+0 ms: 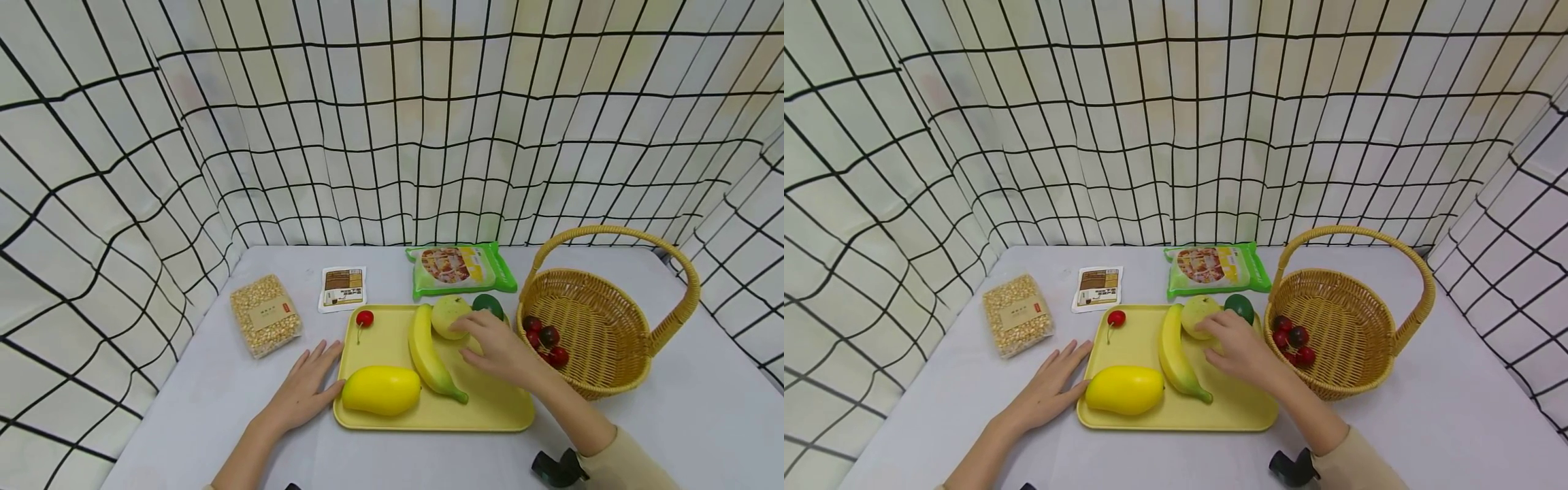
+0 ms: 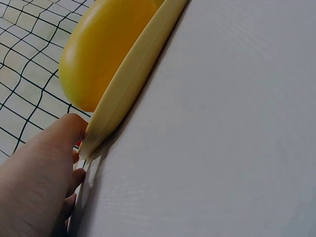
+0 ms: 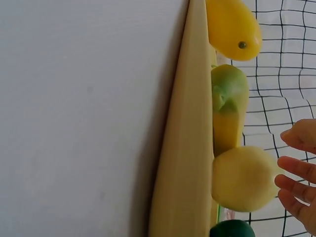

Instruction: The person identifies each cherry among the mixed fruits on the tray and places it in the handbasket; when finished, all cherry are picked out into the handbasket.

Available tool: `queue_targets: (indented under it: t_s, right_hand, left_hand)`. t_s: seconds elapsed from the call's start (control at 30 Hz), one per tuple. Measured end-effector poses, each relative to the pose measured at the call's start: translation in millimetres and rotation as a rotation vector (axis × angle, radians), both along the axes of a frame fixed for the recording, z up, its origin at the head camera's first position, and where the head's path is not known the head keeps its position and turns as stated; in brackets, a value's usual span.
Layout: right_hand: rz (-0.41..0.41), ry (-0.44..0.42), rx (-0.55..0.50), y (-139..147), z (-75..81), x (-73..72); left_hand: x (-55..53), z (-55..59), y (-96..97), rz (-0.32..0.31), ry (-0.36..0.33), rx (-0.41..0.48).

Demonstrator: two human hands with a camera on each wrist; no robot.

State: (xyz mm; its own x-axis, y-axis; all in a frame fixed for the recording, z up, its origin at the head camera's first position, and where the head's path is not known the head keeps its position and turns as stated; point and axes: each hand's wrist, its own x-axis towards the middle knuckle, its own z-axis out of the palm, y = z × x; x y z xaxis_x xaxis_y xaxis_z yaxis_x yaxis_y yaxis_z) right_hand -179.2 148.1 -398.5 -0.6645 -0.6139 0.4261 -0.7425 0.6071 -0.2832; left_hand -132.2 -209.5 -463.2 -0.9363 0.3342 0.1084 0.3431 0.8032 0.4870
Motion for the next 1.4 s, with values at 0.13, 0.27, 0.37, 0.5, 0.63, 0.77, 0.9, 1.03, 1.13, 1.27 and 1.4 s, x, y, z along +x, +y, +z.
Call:
queue_targets:
  t_s: [0.13, 0.27, 0.37, 0.5, 0.63, 0.77, 0.9, 1.03, 1.13, 1.27, 1.4]
  right_hand:
    - [0.049, 0.036, -0.001, -9, -2.3, -3.7]
    - [0.090, 0.084, 0.013, -20, -2.4, -6.2]
    - [0.111, 0.094, 0.028, -29, 1.0, -7.2]
    - [0.138, 0.069, 0.064, -41, 5.5, -8.9]
    - [0.145, 0.048, 0.105, -53, 8.9, -10.9]
    - [0.145, 0.039, 0.127, -64, 12.8, -13.5]
    - [0.134, 0.034, 0.157, -73, 14.4, -17.4]
    - [0.141, 0.010, 0.176, -81, 14.9, -21.3]
    - [0.151, -0.014, 0.184, -87, 14.8, -24.5]
    - [0.147, -0.035, 0.190, -94, 13.7, -28.3]
    - [0.132, -0.072, 0.207, -99, 12.6, -32.2]
  left_hand:
    - [-0.1, 1.0, 1.2, 0.003, -0.017, -0.001]
    - [0.1, 1.8, 1.9, 0.006, -0.021, -0.006]
    - [0.3, 1.6, 1.6, 0.009, -0.018, -0.005]
    - [0.2, 0.2, 1.1, 0.009, -0.012, -0.007]
    - [0.2, -1.2, 0.9, 0.002, 0.003, -0.003]
    - [0.2, -1.6, 0.9, -0.005, 0.018, 0.006]
    - [0.5, -1.0, 0.9, 0.005, 0.013, 0.004]
    - [0.6, -0.5, 0.8, 0.010, 0.002, -0.003]
    - [1.0, 0.3, 0.4, 0.007, -0.001, -0.004]
    - [0.7, 0.1, -0.3, 0.004, 0.005, -0.004]
    - [0.4, 0.7, -0.4, 0.002, 0.006, -0.002]
